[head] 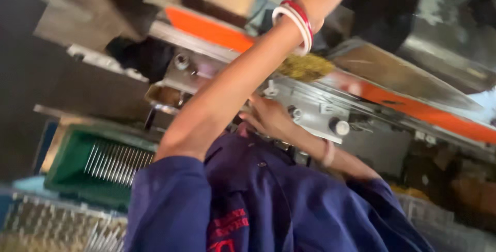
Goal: The person picks up metal rods from a blue tray and inserts them into a machine. They use a caliper to measure the rods and then place them into the machine. The person repeats this process multiple times.
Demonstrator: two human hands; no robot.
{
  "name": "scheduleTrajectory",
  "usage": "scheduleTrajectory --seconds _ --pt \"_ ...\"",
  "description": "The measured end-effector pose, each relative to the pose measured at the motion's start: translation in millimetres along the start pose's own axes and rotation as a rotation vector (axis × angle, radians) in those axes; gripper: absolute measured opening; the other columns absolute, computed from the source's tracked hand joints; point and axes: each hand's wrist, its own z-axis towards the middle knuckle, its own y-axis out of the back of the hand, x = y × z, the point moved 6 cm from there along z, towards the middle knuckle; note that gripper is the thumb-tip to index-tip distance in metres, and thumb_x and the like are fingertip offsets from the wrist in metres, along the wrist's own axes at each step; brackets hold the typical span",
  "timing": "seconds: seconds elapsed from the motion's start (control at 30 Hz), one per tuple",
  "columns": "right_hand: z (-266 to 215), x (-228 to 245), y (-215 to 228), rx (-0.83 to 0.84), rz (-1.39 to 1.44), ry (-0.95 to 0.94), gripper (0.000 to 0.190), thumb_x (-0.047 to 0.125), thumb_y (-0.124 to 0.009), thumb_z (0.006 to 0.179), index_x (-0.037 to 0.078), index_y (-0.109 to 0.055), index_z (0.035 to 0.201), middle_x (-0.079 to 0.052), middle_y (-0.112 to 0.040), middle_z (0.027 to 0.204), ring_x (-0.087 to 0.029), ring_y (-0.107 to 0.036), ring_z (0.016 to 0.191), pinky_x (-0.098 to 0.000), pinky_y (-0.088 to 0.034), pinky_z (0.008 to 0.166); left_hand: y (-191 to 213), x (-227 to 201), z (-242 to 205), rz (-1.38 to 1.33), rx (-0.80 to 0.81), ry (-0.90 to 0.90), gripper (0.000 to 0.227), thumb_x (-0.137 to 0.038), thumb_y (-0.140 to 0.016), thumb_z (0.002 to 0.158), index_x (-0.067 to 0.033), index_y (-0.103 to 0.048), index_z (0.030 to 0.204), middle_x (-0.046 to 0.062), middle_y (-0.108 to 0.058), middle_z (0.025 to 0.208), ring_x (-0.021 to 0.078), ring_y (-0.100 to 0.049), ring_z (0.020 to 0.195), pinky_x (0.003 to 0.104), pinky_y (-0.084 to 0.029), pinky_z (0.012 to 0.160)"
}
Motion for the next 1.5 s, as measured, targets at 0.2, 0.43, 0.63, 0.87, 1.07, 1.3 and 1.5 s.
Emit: scheduleTrajectory --seconds 0.2,0.43,0.63,0.87,1.07,1.3,1.5 --pt "147 28 -116 -0.463 -0.2 0.601 0.102 0.037 -0.082 0.061 0.0 -0.035 0.143 -0.037 -0.064 0.121 -0.052 -0.065 0.108 -0.0535 -0.054 0.087 177 -186 -114 0.675 -0.055 -0.412 0.04 -0.046 -0.07 0.103 -0.0064 -0.072 0.111 0.009 -0.077 0.093 0.019 -0.076 0.083 0.035 -0.058 0.074" --pt "193 -43 -229 0.058 -0.415 -0.002 0.061 0.009 -0.064 0.097 0.005 -0.041 0.153 -0.023 -0.072 0.087 -0.043 -0.072 0.083 -0.0559 -0.055 0.072 371 -208 -263 0.63 -0.531 -0.122 0.019 -0.019 -0.06 0.111 -0.0009 -0.061 0.113 0.004 -0.066 0.092 0.0125 -0.06 0.08 0.028 -0.049 0.072" --pt "178 84 -209 0.104 0.194 0.246 0.029 0.037 -0.072 0.094 0.008 -0.07 0.094 -0.009 -0.073 0.078 -0.021 -0.064 0.062 -0.0337 -0.048 0.055 473 -138 -379 0.232 -1.03 0.122 0.038 -0.023 -0.081 0.091 -0.0028 -0.061 0.066 -0.008 -0.049 0.059 0.0028 -0.036 0.054 0.025 -0.022 0.048" --pt "137 253 -200 0.408 1.161 -0.022 0.031 0.035 -0.06 0.108 0.008 -0.063 0.093 0.007 -0.043 0.067 -0.003 -0.036 0.054 -0.0223 -0.028 0.049 485 -152 -419 0.511 -1.11 0.131 0.037 -0.025 -0.082 0.091 0.0004 -0.063 0.069 -0.005 -0.051 0.06 0.0024 -0.04 0.061 0.025 -0.034 0.052" --pt "129 299 -208 0.546 1.314 -0.14 0.03 0.035 -0.06 0.106 0.009 -0.059 0.09 0.006 -0.043 0.066 -0.005 -0.039 0.053 -0.0229 -0.029 0.048 470 -195 -429 0.753 -1.1 -0.011 0.033 -0.024 -0.081 0.092 0.0002 -0.064 0.076 0.005 -0.057 0.061 0.0065 -0.045 0.059 0.027 -0.043 0.054" --pt "115 311 -235 0.859 1.464 -0.505 0.027 0.034 -0.054 0.106 0.012 -0.054 0.09 0.007 -0.035 0.063 -0.005 -0.029 0.044 -0.0229 -0.02 0.038 459 -225 -444 1.253 -0.89 -0.226 0.032 -0.021 -0.081 0.093 -0.0015 -0.063 0.076 0.014 -0.064 0.072 0.0283 -0.062 0.059 0.036 -0.047 0.054" --pt "110 320 -250 0.291 1.274 -0.285 0.028 0.031 -0.052 0.106 0.012 -0.053 0.085 0.008 -0.033 0.055 -0.004 -0.027 0.038 -0.0258 -0.019 0.033 493 -209 -449 0.96 -0.974 -0.079 0.031 -0.025 -0.078 0.096 -0.0023 -0.068 0.078 0.011 -0.066 0.069 0.0246 -0.065 0.059 0.031 -0.048 0.055"
